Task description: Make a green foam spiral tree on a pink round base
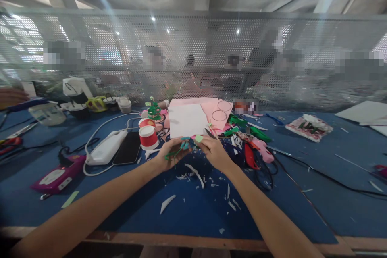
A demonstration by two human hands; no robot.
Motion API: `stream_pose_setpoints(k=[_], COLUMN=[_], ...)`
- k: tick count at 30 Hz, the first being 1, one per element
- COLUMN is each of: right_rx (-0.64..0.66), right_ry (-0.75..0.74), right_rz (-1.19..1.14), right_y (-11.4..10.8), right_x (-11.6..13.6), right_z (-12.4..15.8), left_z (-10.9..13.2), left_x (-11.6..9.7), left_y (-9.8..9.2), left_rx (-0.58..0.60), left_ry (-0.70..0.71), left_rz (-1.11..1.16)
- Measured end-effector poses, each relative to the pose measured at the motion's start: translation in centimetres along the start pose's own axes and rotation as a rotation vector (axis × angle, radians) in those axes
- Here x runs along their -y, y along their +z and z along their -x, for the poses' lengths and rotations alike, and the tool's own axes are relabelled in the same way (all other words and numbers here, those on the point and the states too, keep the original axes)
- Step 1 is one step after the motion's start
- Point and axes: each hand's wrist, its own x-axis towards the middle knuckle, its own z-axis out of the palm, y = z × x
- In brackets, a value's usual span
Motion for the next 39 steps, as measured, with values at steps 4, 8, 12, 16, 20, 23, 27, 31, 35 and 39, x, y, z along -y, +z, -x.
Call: stream_pose_setpoints(k=[4,8,12,16,20,23,27,31,35,39], right_rx=[0.067,0.154,0.202,0.170,0.138,0.143,0.132,0.022,-0.048,-0.007], right_ry=[0.112,0.215,0.182,0.074,0.101,0.246,0.533,0.721,0.808,0.866], right_rz=[-0.123,-0.210,-0.167,-0.037,-0.059,-0.189,-0.547,-0.823,-0.963,-0.984], right_y=[0.7,0.7,0.5,0.4,0.2,0.4,1.0,1.0,0.8,1.1], right_x=[0.4,0.6,0.9,1.0,1.0,0.8,0.6,0.4,0.3,0.4], right_z=[0.1,0.2,0.3,0.2,0.0,0.0,0.0,-0.3,-0.3,-0.2], left_z=[-0.5,-0.7,-0.3,-0.2,-0.6,-1.0,-1.6,-2.0,-1.5,-0.3], left_x=[-0.8,-0.8,-0.7,-0.6,-0.4,-0.6,-0.7,0.6,1.9,1.3], left_y=[-0.3,-0.7,-0.5,-0.4,-0.9,-1.1,-1.4,-1.7,-2.0,-2.1], left_rx=[-0.137,-0.097,-0.067,-0.104,-0.082,-0.005,-0.005,-0.048,-0.132,-0.146], left_ry=[-0.059,-0.127,-0.151,-0.173,-0.145,-0.139,-0.099,0.095,0.564,1.053], left_rz=[0.228,0.362,0.454,0.456,0.444,0.365,0.230,-0.062,-0.559,-1.159])
